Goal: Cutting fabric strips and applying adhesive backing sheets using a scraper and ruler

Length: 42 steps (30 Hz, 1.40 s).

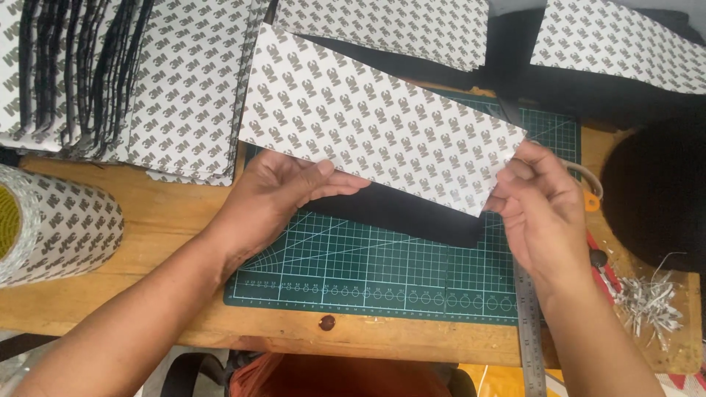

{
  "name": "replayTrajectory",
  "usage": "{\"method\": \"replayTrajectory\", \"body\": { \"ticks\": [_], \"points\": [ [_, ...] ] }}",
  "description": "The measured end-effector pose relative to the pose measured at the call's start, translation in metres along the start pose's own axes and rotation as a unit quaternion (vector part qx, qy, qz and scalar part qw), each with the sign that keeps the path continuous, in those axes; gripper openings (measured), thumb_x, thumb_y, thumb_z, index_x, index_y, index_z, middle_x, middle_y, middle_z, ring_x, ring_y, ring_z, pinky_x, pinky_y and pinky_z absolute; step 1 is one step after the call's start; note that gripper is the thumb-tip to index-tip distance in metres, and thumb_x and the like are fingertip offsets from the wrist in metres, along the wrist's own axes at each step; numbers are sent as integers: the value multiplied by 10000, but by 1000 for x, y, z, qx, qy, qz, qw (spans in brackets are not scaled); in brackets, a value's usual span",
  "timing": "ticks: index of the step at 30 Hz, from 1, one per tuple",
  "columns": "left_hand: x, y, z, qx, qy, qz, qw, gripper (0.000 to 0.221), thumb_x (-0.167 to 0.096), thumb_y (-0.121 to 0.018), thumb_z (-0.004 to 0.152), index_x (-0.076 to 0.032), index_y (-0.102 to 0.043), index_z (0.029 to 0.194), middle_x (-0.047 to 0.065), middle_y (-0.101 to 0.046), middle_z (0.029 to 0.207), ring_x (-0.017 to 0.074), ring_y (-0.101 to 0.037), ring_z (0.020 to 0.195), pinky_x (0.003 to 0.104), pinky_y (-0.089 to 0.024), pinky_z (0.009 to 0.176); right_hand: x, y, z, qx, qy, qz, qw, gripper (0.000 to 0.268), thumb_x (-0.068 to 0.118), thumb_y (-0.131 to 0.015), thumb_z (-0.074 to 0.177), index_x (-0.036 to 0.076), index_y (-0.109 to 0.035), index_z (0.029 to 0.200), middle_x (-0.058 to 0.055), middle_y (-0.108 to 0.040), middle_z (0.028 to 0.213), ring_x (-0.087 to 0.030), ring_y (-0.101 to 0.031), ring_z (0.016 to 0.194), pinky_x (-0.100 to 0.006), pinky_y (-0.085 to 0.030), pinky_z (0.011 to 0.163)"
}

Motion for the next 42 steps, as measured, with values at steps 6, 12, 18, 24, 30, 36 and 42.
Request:
{"method": "replayTrajectory", "body": {
  "ticks": [6,12,18,24,30,36,42],
  "points": [
    [3,5,3,-10,10,-45,999,235,-174,-659,971,-82,-729,766,269,-805,1013,333,-819,1012,413,-618,1067,3,-5,-4,10,20,-55,998,320,26,-634,990,83,-580,1300,-27,-681,1000,-94,-648,805,-211,-611,643],
    [-2,16,1,-25,-15,-79,996,104,-143,-596,1011,-128,-531,931,238,-782,1035,348,-791,1034,434,-606,1050,8,0,-1,-40,22,-32,998,286,-11,-660,976,137,-634,1220,70,-627,957,-49,-639,791,-194,-612,640],
    [0,18,0,-35,-46,-66,996,127,-150,-544,1060,-190,-564,941,173,-762,1014,353,-788,1070,462,-625,1017,7,6,2,-47,28,-23,998,272,28,-673,969,142,-613,1209,60,-566,856,-39,-595,711,-193,-569,627],
    [5,19,1,-77,-69,-102,989,126,-161,-628,1018,-187,-641,896,-24,-702,880,211,-761,987,531,-634,1078,7,12,0,-12,22,-2,1000,246,-43,-608,951,111,-630,1141,56,-635,902,-80,-648,690,-222,-630,654],
    [0,15,-1,-128,27,-176,976,209,-163,-640,1020,-145,-475,893,261,-728,744,352,-762,666,409,-633,637,-7,40,-2,190,-24,-56,980,790,702,-297,1088,85,-683,780,-46,-671,723,-181,-612,621,-314,-457,602],
    [14,15,-1,-51,26,-86,995,184,-220,-629,1022,-122,-694,1162,22,-733,1146,106,-655,895,252,-573,688,14,-12,-19,376,69,-138,914,616,518,-324,1130,49,-699,993,-154,-770,1032,-227,-802,831,-313,-709,710],
    [1,-2,-4,-40,69,111,991,278,-315,-571,1024,-129,-749,1129,-45,-741,1005,68,-663,920,248,-523,836,15,-34,-26,284,98,-154,941,362,69,-539,1016,-16,-468,1360,-242,-681,1186,-290,-795,851,-332,-724,706]
  ]
}}
Point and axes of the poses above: each hand's wrist, its own z-axis towards the middle knuckle, its own y-axis out of the back of the hand, x = y × z, the point moved 1 cm from there along z, towards the middle knuckle
